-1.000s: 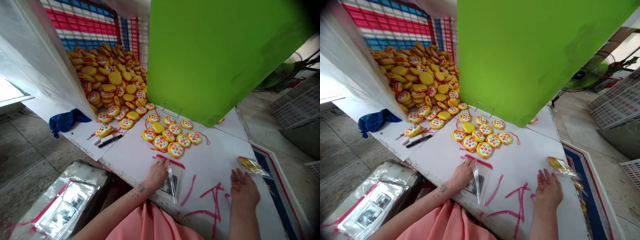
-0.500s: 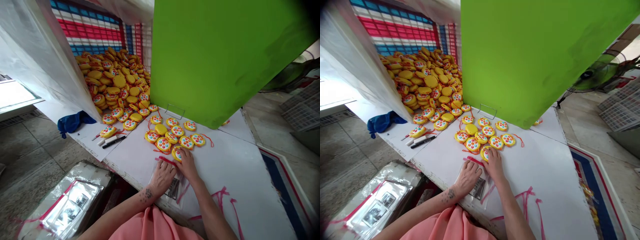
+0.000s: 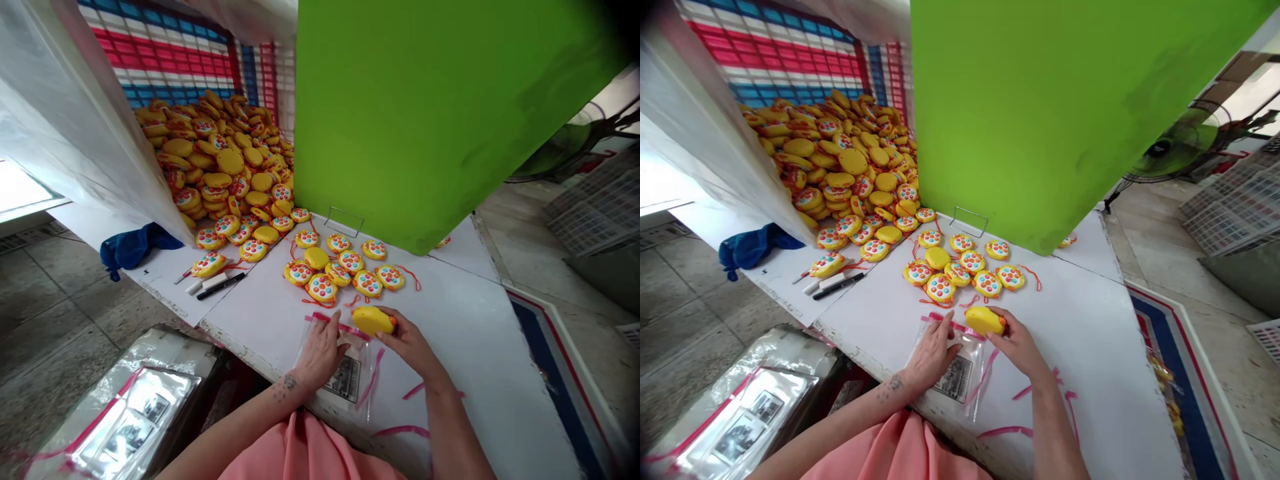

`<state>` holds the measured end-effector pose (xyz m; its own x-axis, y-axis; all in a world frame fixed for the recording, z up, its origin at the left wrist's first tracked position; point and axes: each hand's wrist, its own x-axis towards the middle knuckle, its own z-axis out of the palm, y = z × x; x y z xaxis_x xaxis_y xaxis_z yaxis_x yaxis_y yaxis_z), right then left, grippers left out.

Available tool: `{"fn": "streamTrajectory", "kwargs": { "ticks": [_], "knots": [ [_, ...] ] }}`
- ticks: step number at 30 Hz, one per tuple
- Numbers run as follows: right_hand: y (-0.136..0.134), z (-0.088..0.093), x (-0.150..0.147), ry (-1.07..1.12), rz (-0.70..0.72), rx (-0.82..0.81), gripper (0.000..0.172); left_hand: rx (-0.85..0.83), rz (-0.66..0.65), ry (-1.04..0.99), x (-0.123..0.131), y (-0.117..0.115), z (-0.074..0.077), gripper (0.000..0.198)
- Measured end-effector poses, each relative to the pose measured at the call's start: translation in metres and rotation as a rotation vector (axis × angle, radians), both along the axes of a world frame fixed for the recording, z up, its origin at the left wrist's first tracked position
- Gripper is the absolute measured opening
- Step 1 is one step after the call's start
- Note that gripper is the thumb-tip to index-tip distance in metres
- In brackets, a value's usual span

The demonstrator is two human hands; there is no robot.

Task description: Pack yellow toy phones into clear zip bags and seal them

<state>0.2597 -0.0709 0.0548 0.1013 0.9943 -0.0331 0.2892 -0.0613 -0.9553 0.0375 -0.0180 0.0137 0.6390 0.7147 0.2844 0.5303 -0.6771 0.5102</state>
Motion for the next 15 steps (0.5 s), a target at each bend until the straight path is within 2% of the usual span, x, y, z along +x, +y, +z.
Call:
{"fn": "streamTrajectory", "kwargs": {
  "ticks": [2, 4, 5, 7, 9, 15],
  "knots": [
    [-0.010, 0.008, 0.008, 0.016, 0.147, -0.083, 0.050, -0.013, -0.001, -0.015, -0.002, 0.000, -0.001, 0.075],
    [-0.017, 0.012, 0.012, 0.065, 0.231, -0.129, 0.050, 0.019, -0.031, 0.015, -0.003, 0.000, 0.000, 0.068],
    [-0.018, 0.013, 0.012, 0.108, 0.224, -0.128, 0.050, 0.041, -0.055, 0.034, -0.003, 0.000, 0.001, 0.059],
    [-0.014, 0.010, 0.008, 0.200, 0.125, -0.083, 0.053, 0.086, -0.105, 0.068, -0.003, 0.000, 0.003, 0.033],
    [-0.004, 0.002, 0.001, 0.238, 0.027, -0.041, 0.056, 0.128, -0.128, 0.087, -0.003, 0.000, 0.004, 0.016],
    [0.024, -0.020, -0.017, 0.119, 0.001, -0.100, 0.056, 0.189, -0.118, 0.084, -0.004, 0.000, -0.001, 0.013]
  ]
}}
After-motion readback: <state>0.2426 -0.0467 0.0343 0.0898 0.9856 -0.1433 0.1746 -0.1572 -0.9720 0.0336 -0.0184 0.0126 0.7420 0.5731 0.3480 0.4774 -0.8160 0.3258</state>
